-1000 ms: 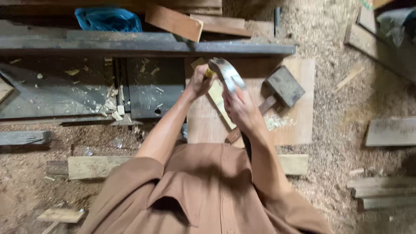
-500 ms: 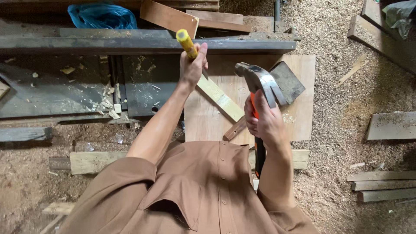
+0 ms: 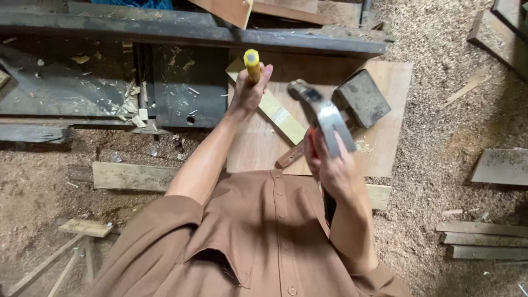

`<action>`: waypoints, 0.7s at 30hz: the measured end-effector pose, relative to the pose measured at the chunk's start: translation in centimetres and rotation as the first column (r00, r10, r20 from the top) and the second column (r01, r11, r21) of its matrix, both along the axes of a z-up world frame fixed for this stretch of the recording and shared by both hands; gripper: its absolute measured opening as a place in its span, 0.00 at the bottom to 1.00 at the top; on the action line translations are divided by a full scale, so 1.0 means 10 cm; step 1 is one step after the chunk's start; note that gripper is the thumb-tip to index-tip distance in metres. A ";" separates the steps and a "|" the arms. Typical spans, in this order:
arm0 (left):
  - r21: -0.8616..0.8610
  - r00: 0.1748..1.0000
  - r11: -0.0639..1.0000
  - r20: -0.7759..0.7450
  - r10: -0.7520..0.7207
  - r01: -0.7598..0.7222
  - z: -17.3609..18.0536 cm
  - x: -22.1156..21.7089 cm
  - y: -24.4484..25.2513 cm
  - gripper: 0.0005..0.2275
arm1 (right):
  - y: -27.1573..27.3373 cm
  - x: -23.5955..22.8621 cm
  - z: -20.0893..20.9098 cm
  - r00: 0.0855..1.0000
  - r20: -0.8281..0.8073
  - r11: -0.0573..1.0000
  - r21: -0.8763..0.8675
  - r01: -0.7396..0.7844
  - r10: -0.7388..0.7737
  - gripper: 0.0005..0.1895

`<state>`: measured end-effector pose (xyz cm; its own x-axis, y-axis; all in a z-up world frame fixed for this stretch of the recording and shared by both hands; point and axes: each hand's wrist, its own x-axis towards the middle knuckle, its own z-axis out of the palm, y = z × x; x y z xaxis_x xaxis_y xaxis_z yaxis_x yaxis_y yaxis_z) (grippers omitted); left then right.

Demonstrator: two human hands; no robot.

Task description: The person repeatedly strikes a small wooden block with a hammer while holding it steady with the left hand. The action is continuous and focused on the same piece of wood throughout the clip.

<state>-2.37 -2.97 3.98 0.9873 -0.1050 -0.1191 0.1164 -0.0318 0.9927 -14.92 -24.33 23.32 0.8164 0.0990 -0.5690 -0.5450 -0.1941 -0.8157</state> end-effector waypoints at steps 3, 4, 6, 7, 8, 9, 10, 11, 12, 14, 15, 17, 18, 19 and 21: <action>0.198 0.997 0.978 0.027 -0.072 0.065 -0.17 -0.09 -0.09 0.13 | -0.10 -0.05 0.16 0.993 0.119 0.955 0.295 -0.019 -0.017 0.22; 0.164 0.991 0.985 0.111 -0.081 0.062 -0.21 -0.14 -0.10 0.08 | -0.08 -0.03 0.15 0.995 -0.055 0.945 0.314 0.092 -0.078 0.19; 0.097 0.955 0.993 0.281 -0.094 0.069 -0.28 -0.19 -0.12 0.09 | 0.01 0.10 -0.01 0.903 -0.388 0.905 0.293 0.309 -0.182 0.14; 0.124 0.943 0.988 0.307 -0.125 0.091 -0.29 -0.18 -0.13 0.08 | 0.05 0.20 -0.15 0.964 -0.248 0.935 0.309 0.176 -0.100 0.14; 0.151 0.930 0.982 0.332 -0.157 0.112 -0.29 -0.21 -0.15 0.06 | 0.08 0.26 -0.28 0.995 -0.102 0.952 0.303 0.042 -0.011 0.16; 0.177 0.918 0.974 0.347 -0.193 0.138 -0.29 -0.29 -0.16 0.06 | 0.06 0.23 -0.40 0.997 0.036 0.958 0.276 -0.082 0.075 0.19; 0.171 0.927 0.974 0.319 -0.196 0.147 -0.29 -0.35 -0.17 0.06 | 0.01 0.16 -0.50 0.973 0.217 0.967 0.223 -0.124 0.075 0.15; 0.165 0.932 0.976 0.309 -0.190 0.145 -0.29 -0.32 -0.19 0.06 | -0.08 0.13 -0.59 0.909 0.407 0.973 0.159 -0.170 0.092 0.12; 0.159 0.936 0.977 0.298 -0.185 0.142 -0.30 -0.27 -0.21 0.06 | -0.18 0.12 -0.64 0.807 0.579 0.975 0.087 -0.204 0.117 0.12; 0.231 0.946 0.966 0.268 -0.181 0.119 -0.32 -0.21 -0.16 0.03 | -0.30 0.07 -0.65 0.825 0.512 0.966 -0.037 -0.256 0.239 0.10; 0.261 0.951 0.959 0.251 -0.180 0.112 -0.36 -0.22 -0.20 0.03 | -0.37 0.04 -0.63 0.832 0.469 0.954 -0.102 -0.282 0.296 0.10; 0.357 0.935 0.927 0.278 -0.220 0.112 -0.45 -0.23 -0.24 0.06 | -0.31 0.05 -0.62 0.960 0.271 0.922 0.351 -0.163 0.067 0.09; 0.406 0.927 0.907 0.286 -0.242 0.111 -0.47 -0.27 -0.23 0.08 | -0.23 0.05 -0.59 0.992 0.126 0.835 0.548 -0.056 -0.016 0.09; 0.376 0.927 0.922 0.304 -0.220 0.095 -0.49 -0.28 -0.27 0.07 | -0.17 0.07 -0.58 0.985 0.171 0.932 0.356 -0.075 0.014 0.09; 0.321 0.921 0.945 0.348 -0.176 0.060 -0.45 -0.22 -0.30 0.05 | -0.06 0.15 -0.56 0.965 0.246 0.995 -0.065 -0.080 0.094 0.18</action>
